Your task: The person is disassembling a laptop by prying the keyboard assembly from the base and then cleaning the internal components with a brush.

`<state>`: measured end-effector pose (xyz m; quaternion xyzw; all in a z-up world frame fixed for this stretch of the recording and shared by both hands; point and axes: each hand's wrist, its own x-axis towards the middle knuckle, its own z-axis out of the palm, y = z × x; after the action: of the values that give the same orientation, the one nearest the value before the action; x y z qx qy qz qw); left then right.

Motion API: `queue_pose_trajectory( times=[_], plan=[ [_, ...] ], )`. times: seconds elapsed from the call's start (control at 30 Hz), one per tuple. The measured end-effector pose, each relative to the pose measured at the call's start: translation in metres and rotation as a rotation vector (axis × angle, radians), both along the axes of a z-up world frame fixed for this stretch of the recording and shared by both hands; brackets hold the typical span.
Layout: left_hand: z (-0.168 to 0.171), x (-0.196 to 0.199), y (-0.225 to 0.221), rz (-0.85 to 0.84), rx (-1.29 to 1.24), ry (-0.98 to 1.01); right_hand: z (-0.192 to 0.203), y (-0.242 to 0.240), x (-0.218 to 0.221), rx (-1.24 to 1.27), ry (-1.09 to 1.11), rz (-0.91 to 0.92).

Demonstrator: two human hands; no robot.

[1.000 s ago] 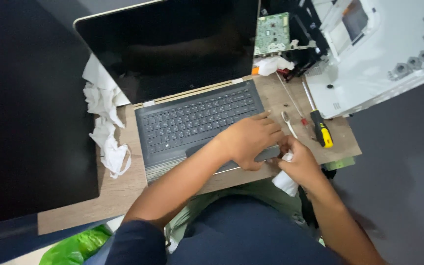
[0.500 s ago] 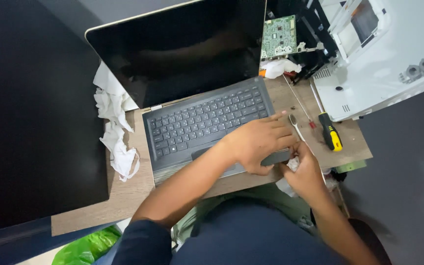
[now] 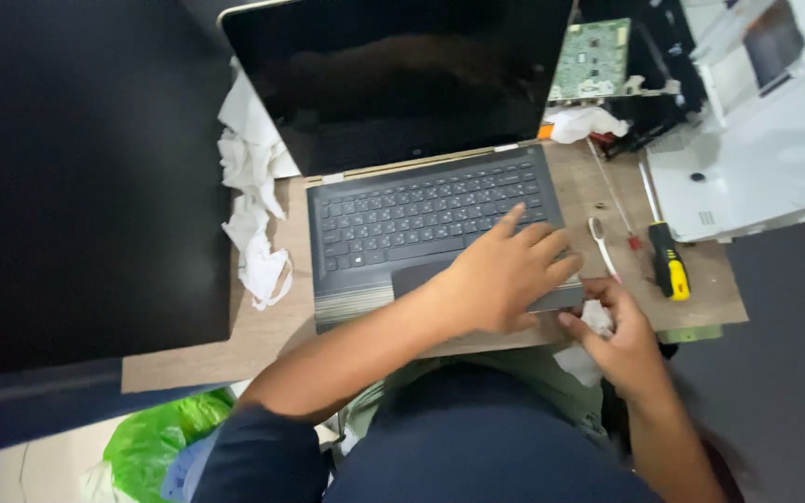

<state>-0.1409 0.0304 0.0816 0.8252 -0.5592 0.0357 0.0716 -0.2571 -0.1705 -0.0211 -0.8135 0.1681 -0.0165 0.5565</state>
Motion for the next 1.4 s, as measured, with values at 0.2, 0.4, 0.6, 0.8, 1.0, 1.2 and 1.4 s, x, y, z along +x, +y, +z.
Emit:
queue_pose_trajectory(
  times=[0.2,0.4,0.6,0.8,1.0,1.2,1.4],
  plan=[
    [0.007,-0.05,0.102,0.579,0.123,0.036,0.049,0.0,0.004,-0.028,0.172,0.064],
    [-0.005,-0.094,0.17,1.146,-0.023,0.209,0.051,-0.007,0.007,-0.005,0.233,0.025],
    [-0.019,-0.09,0.186,1.279,-0.094,0.382,0.053,0.0,0.011,-0.227,0.134,0.046],
    [-0.006,-0.092,0.197,1.223,-0.254,0.414,0.066,0.01,0.008,-0.169,0.194,-0.016],
    [-0.016,-0.097,0.203,1.068,-0.318,-0.079,0.071,0.0,0.011,-0.217,0.08,0.067],
    [-0.039,-0.088,0.205,0.906,-0.443,-0.405,0.077,-0.008,0.018,-0.291,0.054,0.073],
    [-0.031,-0.082,0.206,0.862,-0.541,-0.397,0.065,-0.011,0.051,0.228,0.17,-0.123]
  ],
)
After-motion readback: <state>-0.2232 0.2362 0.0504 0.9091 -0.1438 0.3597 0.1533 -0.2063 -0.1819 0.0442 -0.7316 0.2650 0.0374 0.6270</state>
